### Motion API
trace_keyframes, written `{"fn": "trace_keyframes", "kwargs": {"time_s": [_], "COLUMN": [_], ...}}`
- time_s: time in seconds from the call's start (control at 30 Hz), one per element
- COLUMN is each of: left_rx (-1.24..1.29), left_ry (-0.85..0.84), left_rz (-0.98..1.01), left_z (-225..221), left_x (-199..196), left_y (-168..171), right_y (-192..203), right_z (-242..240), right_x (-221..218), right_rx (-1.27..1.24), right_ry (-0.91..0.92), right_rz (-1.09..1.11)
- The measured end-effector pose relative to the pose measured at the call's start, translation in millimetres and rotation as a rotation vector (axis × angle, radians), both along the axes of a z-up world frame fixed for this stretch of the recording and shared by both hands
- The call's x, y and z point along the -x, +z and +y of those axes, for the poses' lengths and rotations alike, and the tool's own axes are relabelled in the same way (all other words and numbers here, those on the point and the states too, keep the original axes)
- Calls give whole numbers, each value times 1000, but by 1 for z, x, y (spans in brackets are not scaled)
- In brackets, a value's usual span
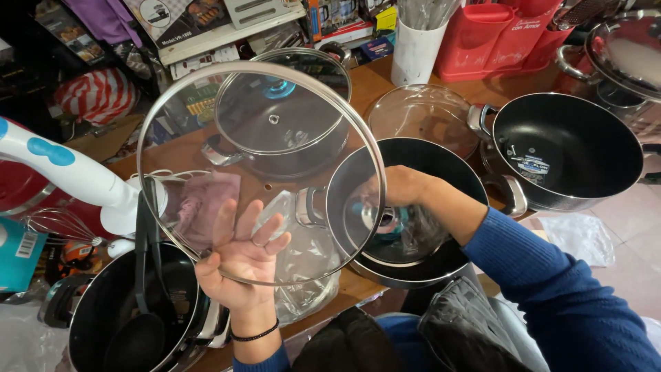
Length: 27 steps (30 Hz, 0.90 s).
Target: Assemble a handle onto a glass pot lid.
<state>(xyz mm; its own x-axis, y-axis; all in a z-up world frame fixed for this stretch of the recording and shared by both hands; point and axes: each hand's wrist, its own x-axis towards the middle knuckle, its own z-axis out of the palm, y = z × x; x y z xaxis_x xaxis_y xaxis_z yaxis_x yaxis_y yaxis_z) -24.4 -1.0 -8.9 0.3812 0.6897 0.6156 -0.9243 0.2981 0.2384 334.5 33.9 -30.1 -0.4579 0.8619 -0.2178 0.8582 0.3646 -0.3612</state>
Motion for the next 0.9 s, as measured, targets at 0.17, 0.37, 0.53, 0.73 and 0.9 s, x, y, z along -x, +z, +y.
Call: {"fn": "trace_keyframes", "kwargs": {"time_s": [0.17,0.37,0.53,0.73,0.9], "left_rx": [8,41,35,111,20], "left_ry": [29,17,87,191,170], "left_rz": [16,3,18,107,176], "left_z": [-3,-5,-12,-16,-17], "left_x": [-2,1,-1,-10,-18], "left_y": [4,5,7,8,12], "right_y": [4,12,-7,-60,-36], "right_z": [0,-8,-18,-5,-4], "right_x": [3,27,40,30,30], "right_rx": [70,-53,-214,-431,-305], "right_ry": [-136,-69,-173,30,-162], "right_rz": [5,418,-312,-372,-257]}}
